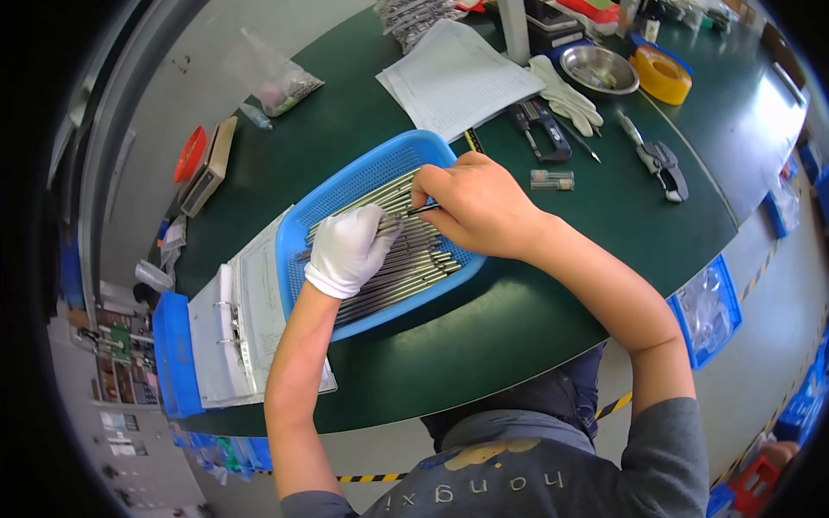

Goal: Inspecting and measuring metal rods using a caliper at a quality control workbench.

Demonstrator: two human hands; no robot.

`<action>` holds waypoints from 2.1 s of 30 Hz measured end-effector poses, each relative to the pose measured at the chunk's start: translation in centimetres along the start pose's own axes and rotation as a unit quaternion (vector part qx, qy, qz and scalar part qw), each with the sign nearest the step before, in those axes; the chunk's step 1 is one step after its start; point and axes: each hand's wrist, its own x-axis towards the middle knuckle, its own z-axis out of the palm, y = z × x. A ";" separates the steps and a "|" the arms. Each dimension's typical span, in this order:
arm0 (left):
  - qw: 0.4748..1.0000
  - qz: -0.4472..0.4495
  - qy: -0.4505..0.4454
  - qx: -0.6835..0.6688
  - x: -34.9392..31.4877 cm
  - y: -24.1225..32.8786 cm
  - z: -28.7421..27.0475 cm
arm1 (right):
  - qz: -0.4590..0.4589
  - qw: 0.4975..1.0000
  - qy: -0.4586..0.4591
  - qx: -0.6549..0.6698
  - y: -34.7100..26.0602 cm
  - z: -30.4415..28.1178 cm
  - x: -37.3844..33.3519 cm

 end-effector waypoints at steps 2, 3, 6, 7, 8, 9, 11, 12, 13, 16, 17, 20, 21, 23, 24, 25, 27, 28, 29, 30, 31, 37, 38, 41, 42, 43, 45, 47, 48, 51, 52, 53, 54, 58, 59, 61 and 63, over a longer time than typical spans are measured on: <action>1.000 0.003 -0.001 0.031 -0.1 -0.1 -0.2 | 0.023 1.000 -0.006 0.006 -0.4 0.1 -0.2; 0.999 0.011 -0.010 0.030 -0.1 -0.2 -0.2 | 0.037 0.999 -0.019 0.011 -0.7 0.0 -0.2; 1.000 0.011 -0.014 0.025 -0.2 -0.5 -0.1 | 0.026 0.999 -0.025 -0.034 -0.4 0.3 -0.3; 0.999 0.016 -0.020 0.022 -0.2 -0.5 -0.1 | -0.001 0.998 -0.022 -0.066 -0.4 0.6 -0.3; 0.999 0.012 -0.020 0.022 -0.2 -0.5 -0.2 | 0.021 0.999 -0.010 -0.033 -0.7 0.5 -0.1; 1.000 0.008 -0.019 0.022 -0.1 -0.5 -0.3 | 0.028 0.999 -0.008 -0.033 -0.7 0.7 -0.1; 1.000 0.010 -0.020 0.014 0.0 -0.3 -0.4 | -0.028 0.997 0.067 -0.017 -0.4 1.1 -0.1; 1.000 0.010 -0.022 0.011 0.0 -0.3 -0.5 | -0.025 0.997 0.068 -0.017 -0.4 0.9 -0.2; 1.000 0.009 -0.023 0.008 0.0 -0.2 -0.5 | -0.013 0.997 0.079 -0.023 -0.6 0.7 -0.3; 0.999 0.020 -0.033 0.000 0.0 -0.3 -0.6 | -0.006 0.996 0.083 -0.040 -0.2 0.9 -0.5; 0.999 0.021 -0.035 -0.001 0.0 -0.2 -0.7 | -0.015 0.996 0.076 -0.051 -0.1 1.0 -0.6; 0.999 0.023 -0.030 -0.016 0.0 -0.1 -0.7 | -0.002 0.994 0.108 0.007 -0.4 0.9 -0.3; 0.999 0.027 -0.027 -0.012 0.1 -0.1 -0.7 | -0.001 0.994 0.107 0.007 -0.5 1.0 -0.4; 0.999 0.031 -0.024 -0.008 0.0 -0.2 -0.7 | 0.017 0.991 0.122 0.049 -0.6 1.1 -0.5; 0.999 0.035 -0.018 -0.008 -0.1 -0.2 -0.7 | 0.017 0.991 0.122 0.050 -0.6 1.0 -0.6; 0.999 0.040 -0.012 -0.008 -0.1 -0.2 -0.7 | 0.017 0.993 0.113 0.015 -0.4 0.8 -0.8; 0.999 0.041 -0.014 -0.006 0.0 -0.1 -0.8 | 0.017 0.994 0.103 -0.021 -0.2 0.6 -0.9; 0.999 0.041 -0.016 -0.002 0.0 -0.1 -0.9 | 0.007 0.994 0.104 -0.014 -0.1 0.8 -0.9; 0.999 0.040 -0.016 -0.002 -0.1 -0.2 -0.8 | -0.002 0.995 0.104 -0.006 -0.1 0.9 -0.9; 0.999 0.036 -0.012 -0.008 -0.2 -0.3 -0.7 | -0.002 0.995 0.103 -0.005 -0.1 1.0 -0.7; 0.999 0.034 -0.008 -0.015 -0.2 -0.4 -0.7 | 0.008 0.992 0.122 0.020 -0.3 1.0 -0.5; 0.999 0.038 -0.005 -0.008 -0.2 -0.3 -1.0 | 0.025 0.994 0.104 0.036 -0.4 0.6 -0.8; 0.999 0.037 -0.005 -0.007 -0.2 -0.3 -1.1 | 0.030 0.997 0.072 0.002 -0.3 0.5 -0.9; 0.999 0.043 -0.010 -0.008 -0.1 -0.3 -1.0 | -0.007 0.994 0.104 -0.025 0.2 1.1 -1.0; 0.999 0.039 -0.007 -0.007 -0.1 -0.3 -0.9 | -0.006 0.994 0.104 -0.025 0.2 1.0 -1.0; 0.999 0.035 -0.005 -0.007 -0.2 -0.4 -0.8 | -0.001 0.992 0.123 -0.001 -0.2 0.9 -0.8; 1.000 0.029 -0.003 -0.010 -0.2 -0.5 -0.7 | 0.005 0.990 0.141 0.023 -0.4 0.9 -0.6; 1.000 0.025 -0.001 -0.013 -0.2 -0.5 -0.9 | 0.006 0.988 0.153 0.033 -0.4 0.9 -0.5; 1.000 0.023 -0.005 -0.012 -0.3 -0.5 -1.0 | 0.006 0.988 0.153 0.033 -0.4 1.0 -0.6; 1.000 0.024 -0.007 -0.014 -0.2 -0.4 -1.0 | 0.043 0.989 0.124 0.071 -0.4 1.1 -0.9; 0.999 0.027 -0.005 -0.018 -0.1 -0.3 -1.0 | 0.033 0.988 0.131 0.071 -0.3 1.2 -0.9; 0.999 0.028 -0.005 -0.018 0.0 -0.2 -1.0 | 0.023 0.988 0.138 0.070 -0.3 1.2 -0.9; 0.999 0.026 -0.011 -0.019 0.0 -0.1 -1.0 | 0.024 0.988 0.139 0.070 -0.2 1.2 -0.9; 0.999 0.023 -0.015 -0.021 -0.1 -0.1 -0.9 | -0.014 0.987 0.151 0.056 -0.2 1.1 -0.7; 0.999 0.022 -0.015 -0.021 -0.1 -0.1 -0.9 | -0.015 0.987 0.148 0.052 -0.2 1.0 -0.7; 0.999 0.022 -0.016 -0.021 -0.2 -0.2 -0.8 | -0.020 0.988 0.148 0.045 -0.3 1.0 -0.7; 1.000 0.022 -0.018 -0.010 -0.2 -0.2 -0.8 | -0.025 0.988 0.148 0.039 -0.3 1.0 -0.7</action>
